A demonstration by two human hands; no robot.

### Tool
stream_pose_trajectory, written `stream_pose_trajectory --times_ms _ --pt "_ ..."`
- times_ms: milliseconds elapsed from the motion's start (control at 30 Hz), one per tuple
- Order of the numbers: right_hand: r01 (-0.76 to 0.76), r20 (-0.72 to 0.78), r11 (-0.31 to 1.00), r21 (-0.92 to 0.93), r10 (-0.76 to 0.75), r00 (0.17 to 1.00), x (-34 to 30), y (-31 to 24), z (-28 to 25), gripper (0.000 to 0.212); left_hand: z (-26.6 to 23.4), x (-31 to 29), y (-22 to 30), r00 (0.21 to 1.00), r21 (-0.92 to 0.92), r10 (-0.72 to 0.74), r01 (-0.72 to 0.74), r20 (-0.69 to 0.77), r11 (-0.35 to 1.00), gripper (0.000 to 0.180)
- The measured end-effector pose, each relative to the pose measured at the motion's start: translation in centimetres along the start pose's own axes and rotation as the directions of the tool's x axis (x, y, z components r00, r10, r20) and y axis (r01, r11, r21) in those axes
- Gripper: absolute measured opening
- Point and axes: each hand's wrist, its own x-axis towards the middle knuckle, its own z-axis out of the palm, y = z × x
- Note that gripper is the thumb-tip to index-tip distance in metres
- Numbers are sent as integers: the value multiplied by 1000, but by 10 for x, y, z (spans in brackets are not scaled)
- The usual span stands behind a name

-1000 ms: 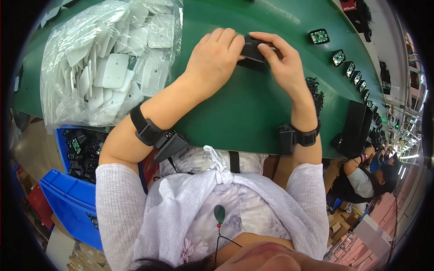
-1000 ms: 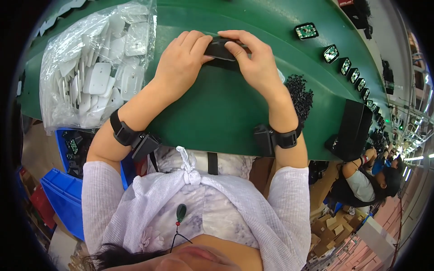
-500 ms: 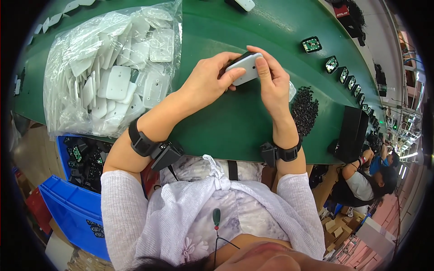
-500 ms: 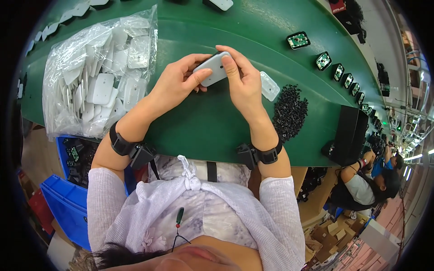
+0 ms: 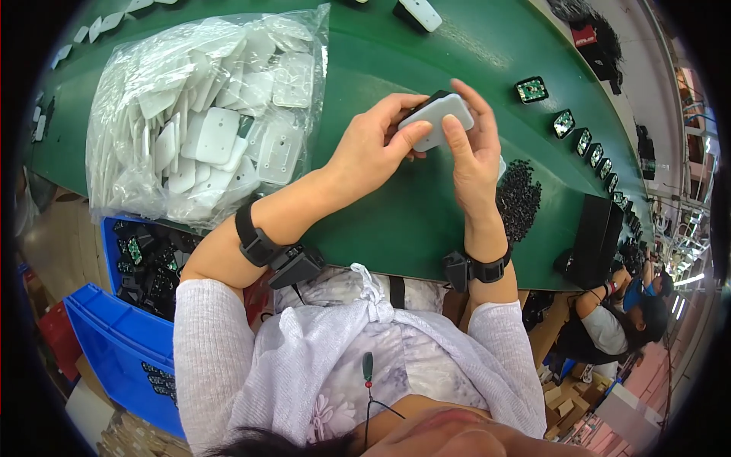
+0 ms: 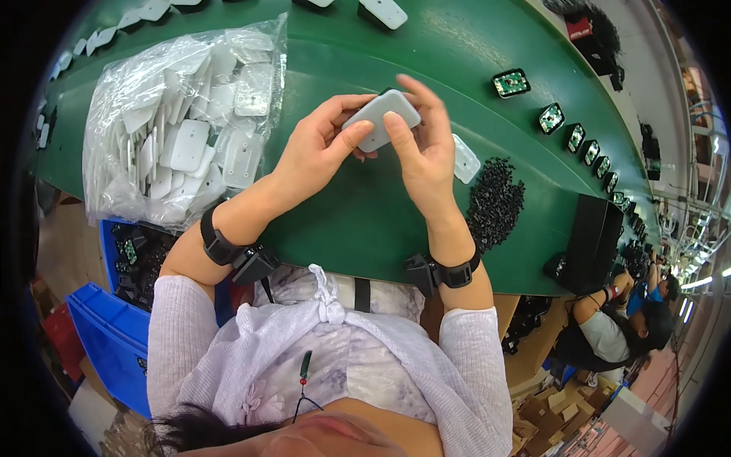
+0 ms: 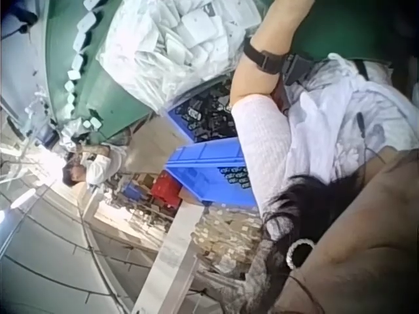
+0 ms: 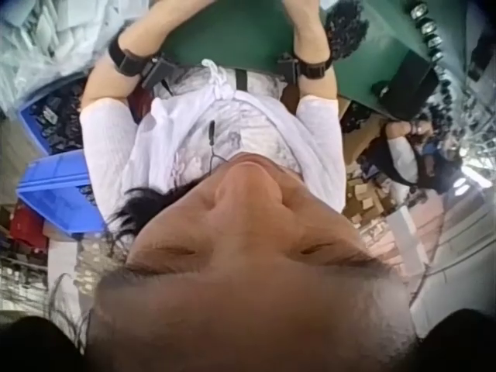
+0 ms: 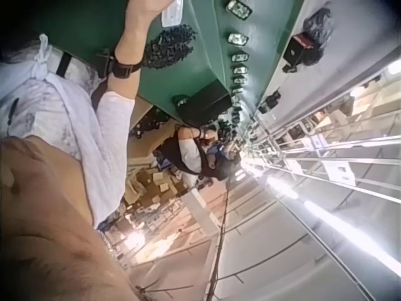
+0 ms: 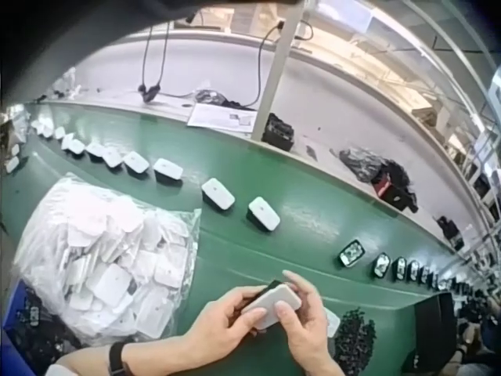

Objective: The person assembles electronic devices by picking up a white plastic base, inserting a small black component, and pressing a black housing onto the base before placing it on a green surface.

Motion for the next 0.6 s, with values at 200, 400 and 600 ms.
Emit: stream_pose_trajectory --times_ms 200,400,600 --pt "-94 -40 968 232 106 994 8 1 -2 40 -5 -7 9 990 387 140 -127 -5 913 43" --pt "113 5 911 -397 -121 993 72 -15 -54 39 -38 -42 81 939 971 341 -117 39 211 19" --pt "65 131 742 -667 31 991 143 -3 -103 32 -90 -65 64 963 991 238 136 -129 -15 31"
